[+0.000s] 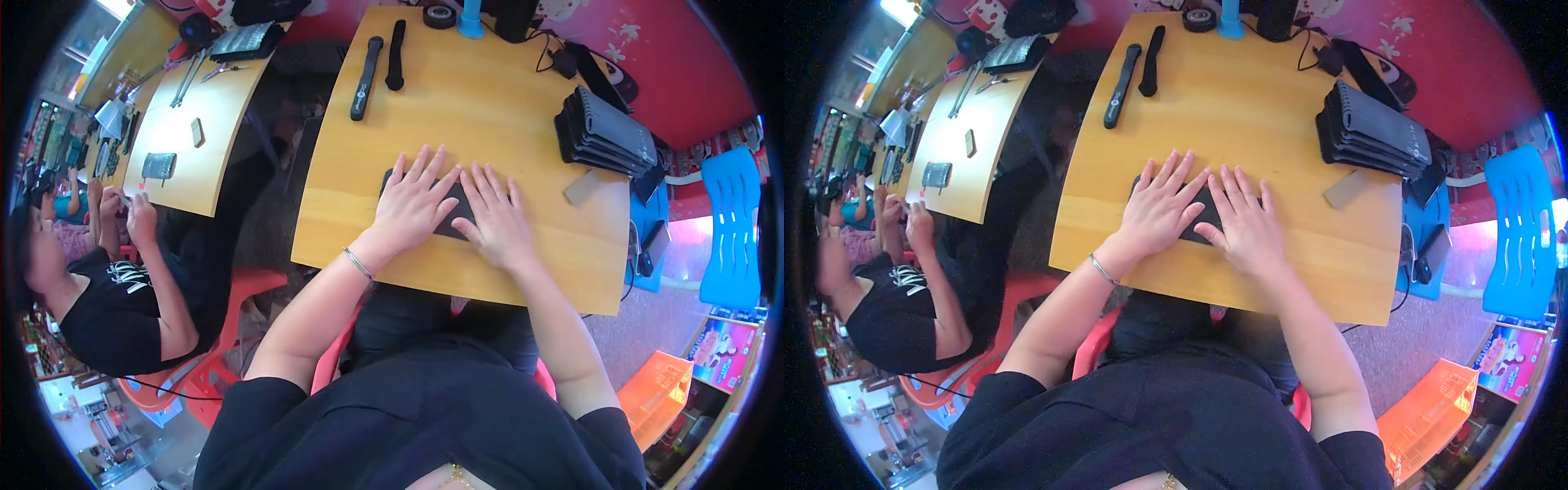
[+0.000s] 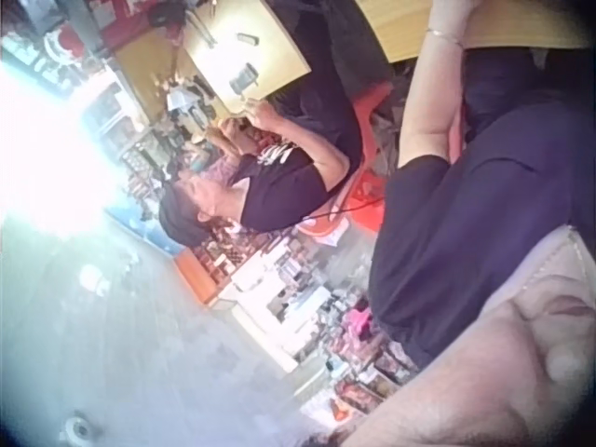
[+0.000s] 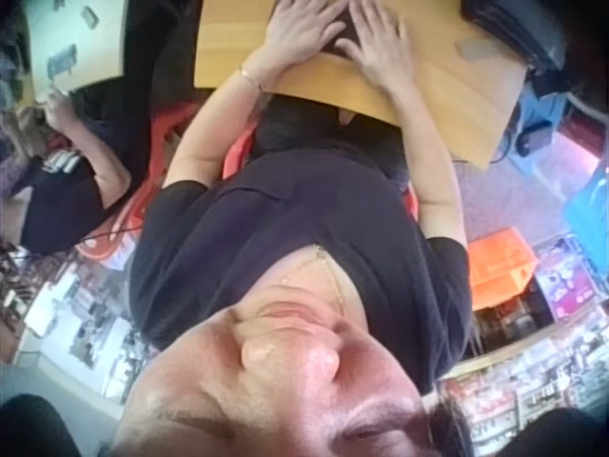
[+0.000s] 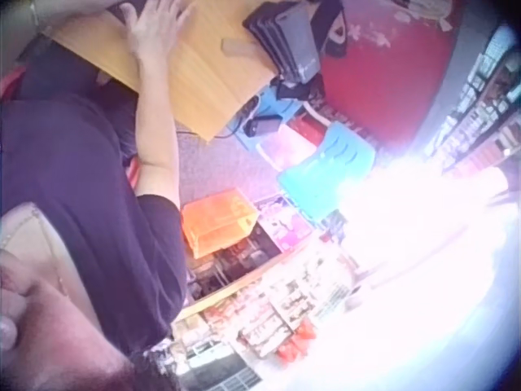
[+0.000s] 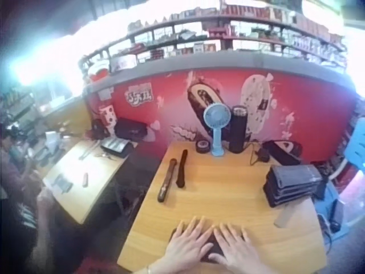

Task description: The person wraps a cardboard piece around a black strap by hand, places it onto a stack of organizers, and flips through each layer of the stack.

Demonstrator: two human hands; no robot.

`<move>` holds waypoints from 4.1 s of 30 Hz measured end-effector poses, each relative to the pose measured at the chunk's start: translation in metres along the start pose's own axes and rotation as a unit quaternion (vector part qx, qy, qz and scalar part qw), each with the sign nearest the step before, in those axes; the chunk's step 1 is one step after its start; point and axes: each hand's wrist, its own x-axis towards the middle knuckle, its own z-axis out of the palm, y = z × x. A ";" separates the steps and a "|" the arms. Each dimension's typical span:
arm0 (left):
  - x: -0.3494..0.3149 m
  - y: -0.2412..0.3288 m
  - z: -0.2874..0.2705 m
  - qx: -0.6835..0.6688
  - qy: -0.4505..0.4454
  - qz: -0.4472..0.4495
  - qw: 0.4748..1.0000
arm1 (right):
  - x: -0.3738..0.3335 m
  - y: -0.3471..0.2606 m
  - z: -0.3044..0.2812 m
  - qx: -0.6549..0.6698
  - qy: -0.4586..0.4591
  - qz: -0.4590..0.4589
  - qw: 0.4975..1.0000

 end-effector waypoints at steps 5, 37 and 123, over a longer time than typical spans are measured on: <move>0.008 -0.012 -0.016 -0.040 -0.040 -0.027 0.998 | 0.005 0.031 -0.007 0.275 -0.036 0.036 0.960; -0.081 0.040 -0.017 -0.052 -0.020 0.035 0.998 | -0.003 0.024 -0.020 0.179 0.089 0.298 0.933; 0.059 -0.049 -0.011 -0.412 0.163 -0.283 0.850 | -0.076 0.112 -0.035 0.022 0.221 0.182 0.958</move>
